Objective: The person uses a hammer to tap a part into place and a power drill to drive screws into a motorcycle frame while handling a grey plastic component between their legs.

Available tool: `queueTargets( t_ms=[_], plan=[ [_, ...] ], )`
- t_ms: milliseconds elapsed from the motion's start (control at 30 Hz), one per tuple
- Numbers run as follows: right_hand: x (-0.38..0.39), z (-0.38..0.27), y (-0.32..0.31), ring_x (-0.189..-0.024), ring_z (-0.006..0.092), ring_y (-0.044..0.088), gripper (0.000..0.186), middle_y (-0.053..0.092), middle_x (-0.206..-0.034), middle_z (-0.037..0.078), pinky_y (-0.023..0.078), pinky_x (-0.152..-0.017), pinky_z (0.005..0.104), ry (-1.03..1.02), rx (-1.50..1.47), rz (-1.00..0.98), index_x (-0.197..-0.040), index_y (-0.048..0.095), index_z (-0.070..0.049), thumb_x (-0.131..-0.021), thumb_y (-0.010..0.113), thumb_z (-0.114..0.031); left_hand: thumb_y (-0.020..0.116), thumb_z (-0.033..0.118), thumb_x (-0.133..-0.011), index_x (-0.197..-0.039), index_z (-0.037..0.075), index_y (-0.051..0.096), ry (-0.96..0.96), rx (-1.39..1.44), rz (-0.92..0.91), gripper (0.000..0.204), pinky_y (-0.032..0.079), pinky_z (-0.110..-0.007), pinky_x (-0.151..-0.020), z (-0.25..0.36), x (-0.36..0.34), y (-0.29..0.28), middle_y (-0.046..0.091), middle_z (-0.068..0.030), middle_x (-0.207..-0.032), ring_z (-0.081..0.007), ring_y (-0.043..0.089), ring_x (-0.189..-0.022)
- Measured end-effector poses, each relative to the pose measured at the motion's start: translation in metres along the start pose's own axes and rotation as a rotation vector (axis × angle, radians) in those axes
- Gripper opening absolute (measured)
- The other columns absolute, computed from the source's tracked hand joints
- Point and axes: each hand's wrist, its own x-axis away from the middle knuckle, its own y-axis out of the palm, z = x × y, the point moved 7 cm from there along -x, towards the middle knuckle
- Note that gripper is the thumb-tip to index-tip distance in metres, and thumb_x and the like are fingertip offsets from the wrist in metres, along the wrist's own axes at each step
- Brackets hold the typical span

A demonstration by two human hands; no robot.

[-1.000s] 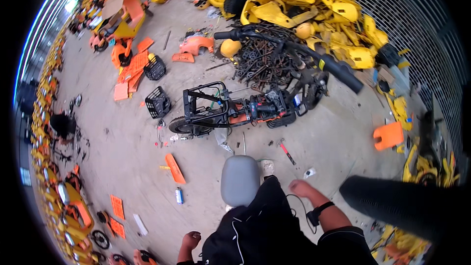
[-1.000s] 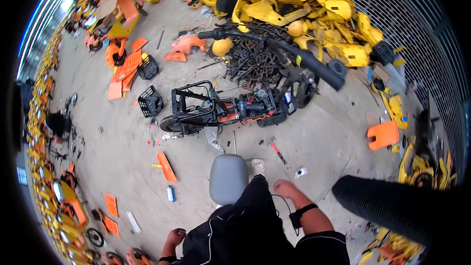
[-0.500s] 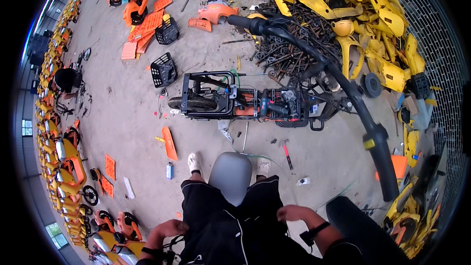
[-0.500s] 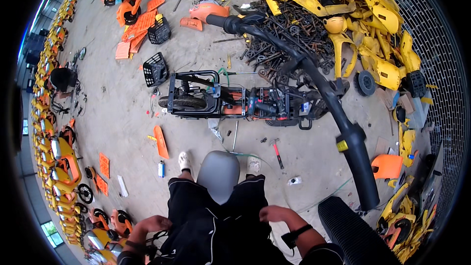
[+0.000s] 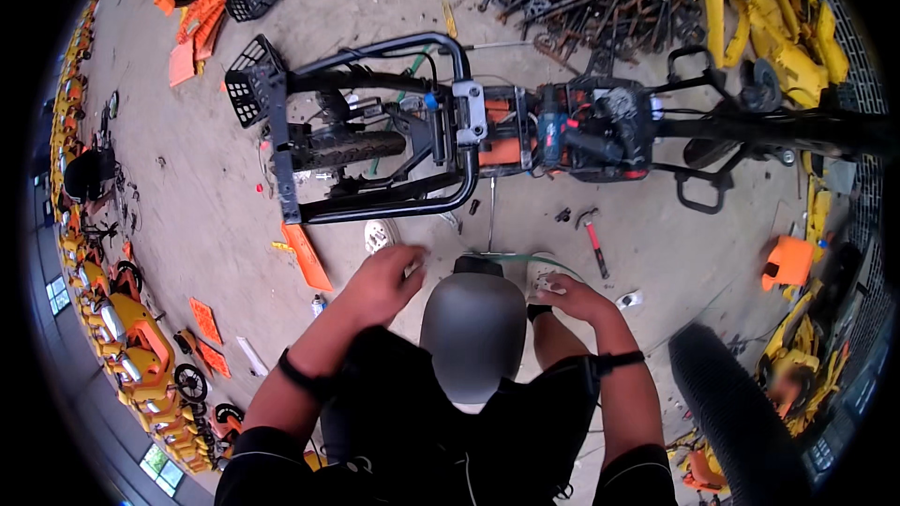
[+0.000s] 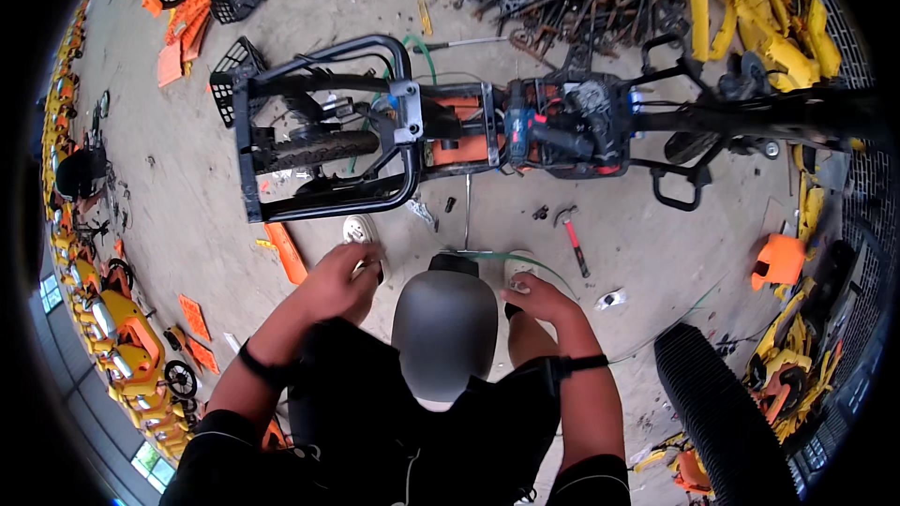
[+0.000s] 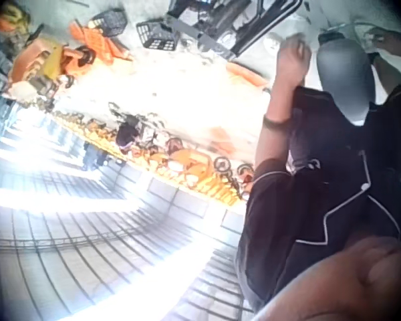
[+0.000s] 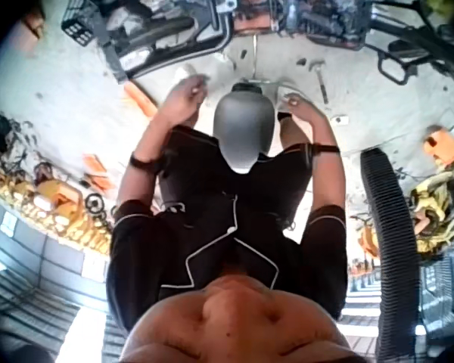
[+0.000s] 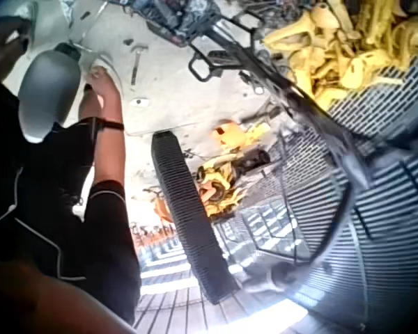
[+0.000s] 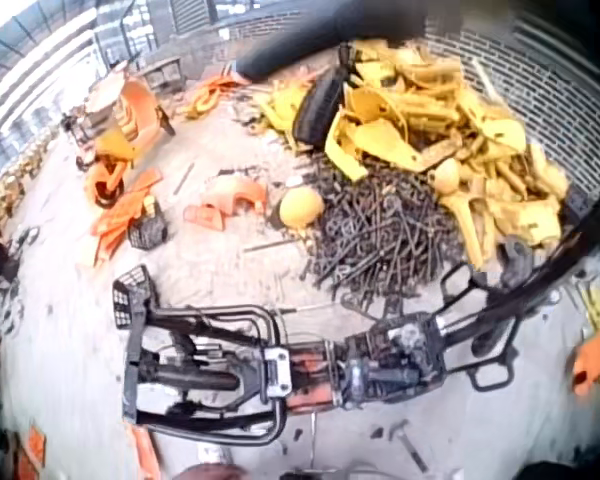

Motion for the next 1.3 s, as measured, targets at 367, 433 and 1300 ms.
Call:
queueTargets(
  t_ms=[367, 433, 1300],
  plan=[
    [-0.106, 0.059, 0.132, -0.14, 0.0368, 0.043, 0.137, 0.044, -0.148, 0.026, 0.037, -0.115, 0.0389, -0.057, -0.204, -0.11, -0.154, 0.023, 0.002, -0.049, 0.097, -0.047, 0.092, 0.048, -0.06, -0.155, 0.005, 0.017, -0.553, 0.424, -0.558, 0.129, 0.039, -0.044, -0.113, -0.215, 0.033, 0.266, 0.046, -0.0281, -0.145, -0.0412, 0.045, -0.137],
    [-0.107, 0.054, 0.131, -0.134, 0.0374, 0.05, 0.135, 0.051, -0.143, 0.026, 0.041, -0.111, 0.0394, -0.093, -0.178, -0.092, -0.154, 0.026, -0.001, -0.048, 0.097, -0.047, 0.094, 0.041, -0.062, -0.154, 0.003, 0.017, -0.573, 0.437, -0.577, 0.126, 0.041, -0.041, -0.111, -0.216, 0.033, 0.263, 0.053, -0.0253, -0.139, -0.0364, 0.05, -0.134],
    [-0.099, 0.095, 0.188, -0.135, 0.036, 0.047, 0.127, 0.046, -0.145, 0.021, 0.04, -0.112, 0.0409, 0.014, -0.26, -0.186, -0.15, 0.033, -0.006, -0.047, 0.098, -0.042, 0.098, 0.039, -0.053, -0.145, -0.004, 0.025, -0.633, 0.339, -0.853, 0.125, 0.045, -0.041, -0.108, -0.225, 0.059, 0.289, 0.056, -0.0246, -0.132, -0.0371, 0.054, -0.128]
  ],
)
